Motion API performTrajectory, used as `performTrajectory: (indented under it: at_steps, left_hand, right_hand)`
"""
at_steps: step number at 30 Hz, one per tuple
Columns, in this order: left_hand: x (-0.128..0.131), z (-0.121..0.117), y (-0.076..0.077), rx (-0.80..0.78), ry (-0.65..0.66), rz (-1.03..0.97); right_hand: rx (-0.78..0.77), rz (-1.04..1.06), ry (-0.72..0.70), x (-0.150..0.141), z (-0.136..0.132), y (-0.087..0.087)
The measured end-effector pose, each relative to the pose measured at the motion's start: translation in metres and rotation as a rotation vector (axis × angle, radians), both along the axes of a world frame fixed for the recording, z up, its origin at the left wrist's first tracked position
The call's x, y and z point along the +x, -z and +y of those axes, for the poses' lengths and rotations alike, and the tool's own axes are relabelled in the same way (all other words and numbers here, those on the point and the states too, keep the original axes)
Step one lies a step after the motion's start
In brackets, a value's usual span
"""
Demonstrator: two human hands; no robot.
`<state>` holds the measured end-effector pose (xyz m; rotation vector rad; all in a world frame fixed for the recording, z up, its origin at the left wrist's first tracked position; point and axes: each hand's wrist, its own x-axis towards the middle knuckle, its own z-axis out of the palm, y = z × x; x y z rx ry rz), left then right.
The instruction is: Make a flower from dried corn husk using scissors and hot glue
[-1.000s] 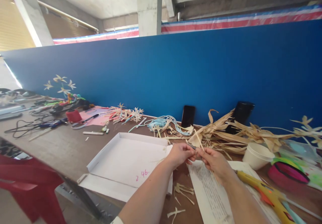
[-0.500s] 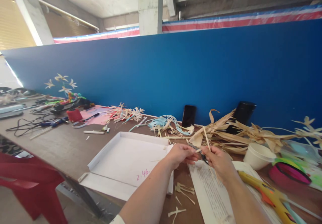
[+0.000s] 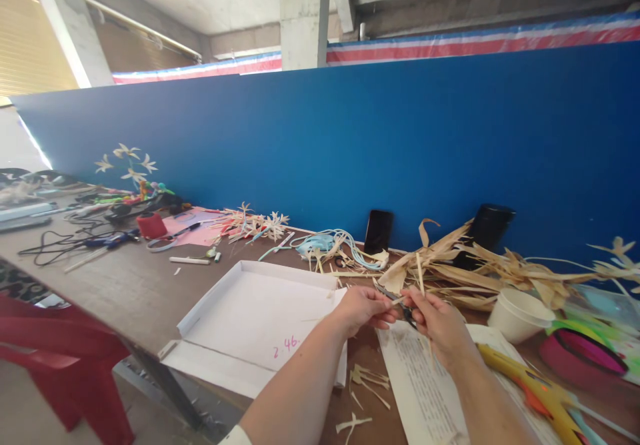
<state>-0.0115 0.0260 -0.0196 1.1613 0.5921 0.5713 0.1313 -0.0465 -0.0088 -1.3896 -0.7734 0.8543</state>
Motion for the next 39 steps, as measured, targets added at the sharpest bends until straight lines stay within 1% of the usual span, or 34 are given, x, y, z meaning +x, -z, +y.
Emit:
performTrajectory:
  at_steps: [3,5,9,13,16,20,23,27,30,35,39]
  left_hand:
    - [0.0,-0.002,-0.002,0.003,0.004,0.008]
    - [-0.001,-0.002,-0.005,0.018,-0.017,0.022]
    - [-0.001,-0.002,-0.008,0.077,-0.118,0.035]
    - [0.0,0.0,-0.007,0.127,-0.228,0.026]
    - [0.0,0.0,-0.005,0.148,-0.231,-0.004]
    - [0.001,-0.001,-0.005,0.18,-0.209,-0.011]
    - [0.001,-0.001,-0.007,0.198,-0.209,0.023]
    - [0.003,-0.001,-0.005,0.236,-0.199,0.066]
    - [0.006,-0.001,-0.002,0.287,-0.18,0.094]
    - [0.008,-0.004,-0.003,0.295,-0.186,0.077]
    - [0.006,-0.004,-0.004,0.299,-0.144,0.079]
  right_hand:
    - [0.0,-0.022,-0.029,0.0,0.0,0.001]
    - [-0.013,-0.057,-0.042,-0.001,-0.001,0.002]
    - [-0.055,-0.125,-0.098,-0.002,-0.002,0.0]
    - [-0.094,-0.196,-0.183,-0.008,-0.004,-0.003]
    - [-0.096,-0.214,-0.239,-0.014,-0.006,-0.005]
    - [-0.087,-0.246,-0.278,-0.018,-0.006,-0.006]
    - [-0.105,-0.211,-0.254,-0.016,-0.006,-0.006]
    - [-0.088,-0.088,-0.135,-0.012,-0.004,-0.006]
    - [-0.065,-0.061,-0.148,-0.011,-0.003,-0.006]
    - [-0.059,-0.084,-0.175,-0.013,-0.004,-0.005]
    - [-0.006,-0.067,-0.101,-0.01,-0.003,-0.004]
